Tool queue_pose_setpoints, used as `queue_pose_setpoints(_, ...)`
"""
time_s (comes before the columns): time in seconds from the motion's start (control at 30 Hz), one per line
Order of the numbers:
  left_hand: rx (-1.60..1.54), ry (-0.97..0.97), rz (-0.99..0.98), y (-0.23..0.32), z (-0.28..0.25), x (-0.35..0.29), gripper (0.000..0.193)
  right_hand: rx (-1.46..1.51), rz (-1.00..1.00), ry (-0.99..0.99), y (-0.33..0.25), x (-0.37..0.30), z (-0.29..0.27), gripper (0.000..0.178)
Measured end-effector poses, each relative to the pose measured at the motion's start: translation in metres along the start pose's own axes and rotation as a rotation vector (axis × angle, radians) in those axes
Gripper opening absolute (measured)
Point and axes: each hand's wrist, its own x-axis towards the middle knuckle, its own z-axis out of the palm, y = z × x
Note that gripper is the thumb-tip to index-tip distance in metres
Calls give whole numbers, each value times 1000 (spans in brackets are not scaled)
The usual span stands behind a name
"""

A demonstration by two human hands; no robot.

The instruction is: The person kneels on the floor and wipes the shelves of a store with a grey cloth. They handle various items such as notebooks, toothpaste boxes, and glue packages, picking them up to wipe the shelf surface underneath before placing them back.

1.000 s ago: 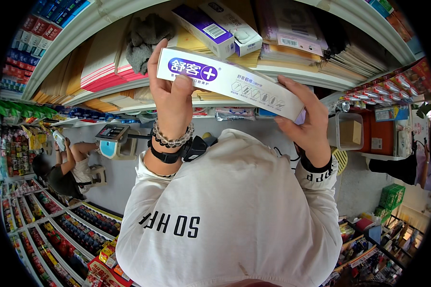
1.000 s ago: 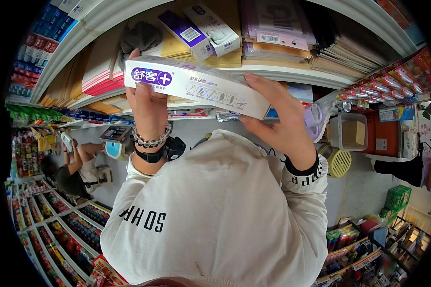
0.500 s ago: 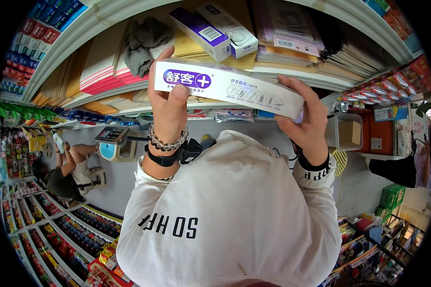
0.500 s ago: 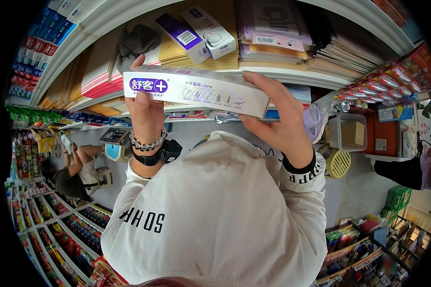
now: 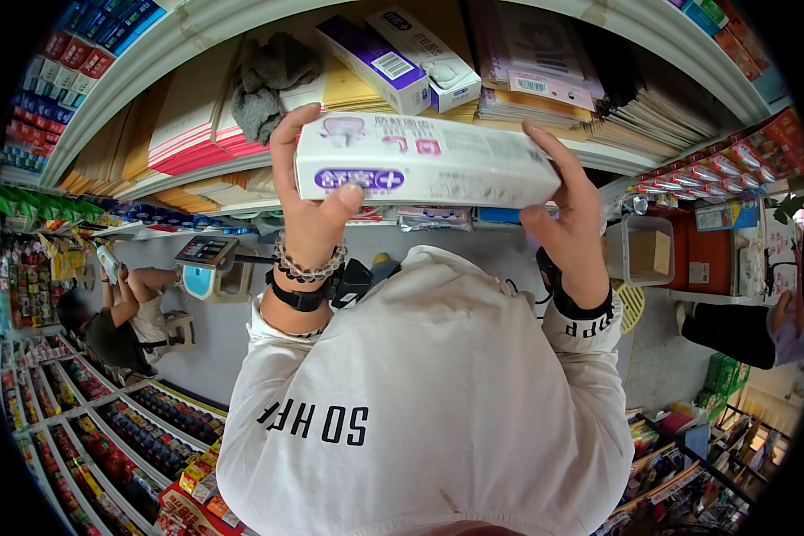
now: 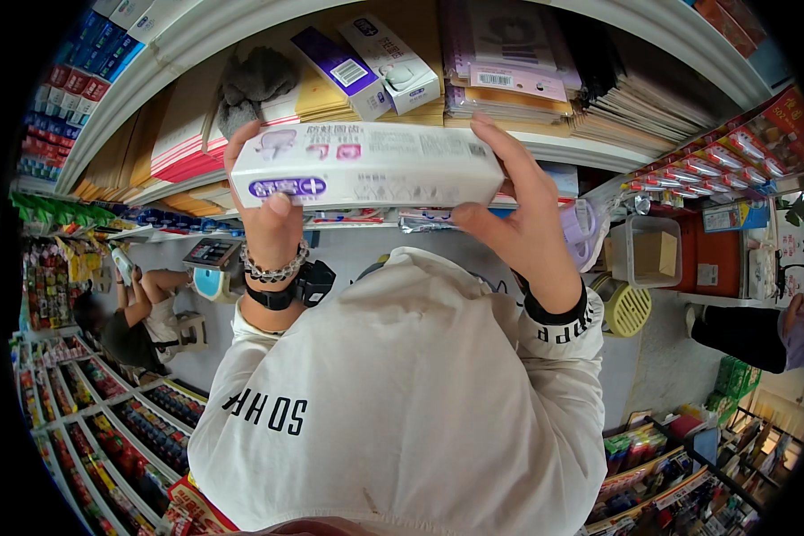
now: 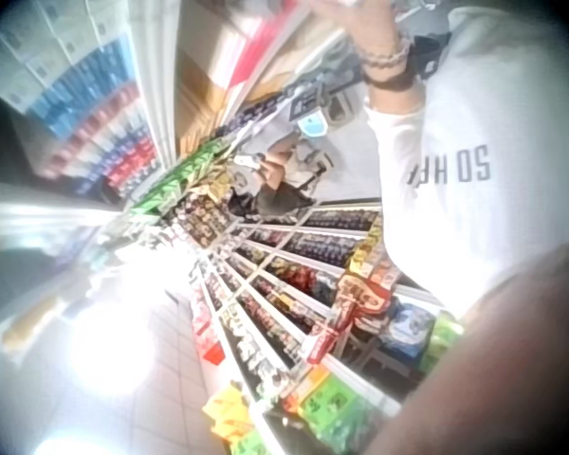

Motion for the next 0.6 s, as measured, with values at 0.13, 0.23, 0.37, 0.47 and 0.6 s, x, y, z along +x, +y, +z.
queue_pose_setpoints(0.13,-56,-145,-14,6,0,1,91,42,-64,79,8,-3,2,70)
queue_pose_setpoints(0.23,-155,-261,-52,6,-3,6,107,-188,-296,156,11,-4,3,71)
queue_pose_setpoints(0.37,-151,-281,-49,7,-8,6,111,-507,-628,227,19,-2,4,74)
queue_pose_setpoints(0.47,-37,-248,-46,10,-12,6,104,-596,-738,273,26,-3,9,75)
queue_pose_setpoints(0.6,-17,-254,-54,12,-14,5,102,-632,-782,276,29,-5,9,76)
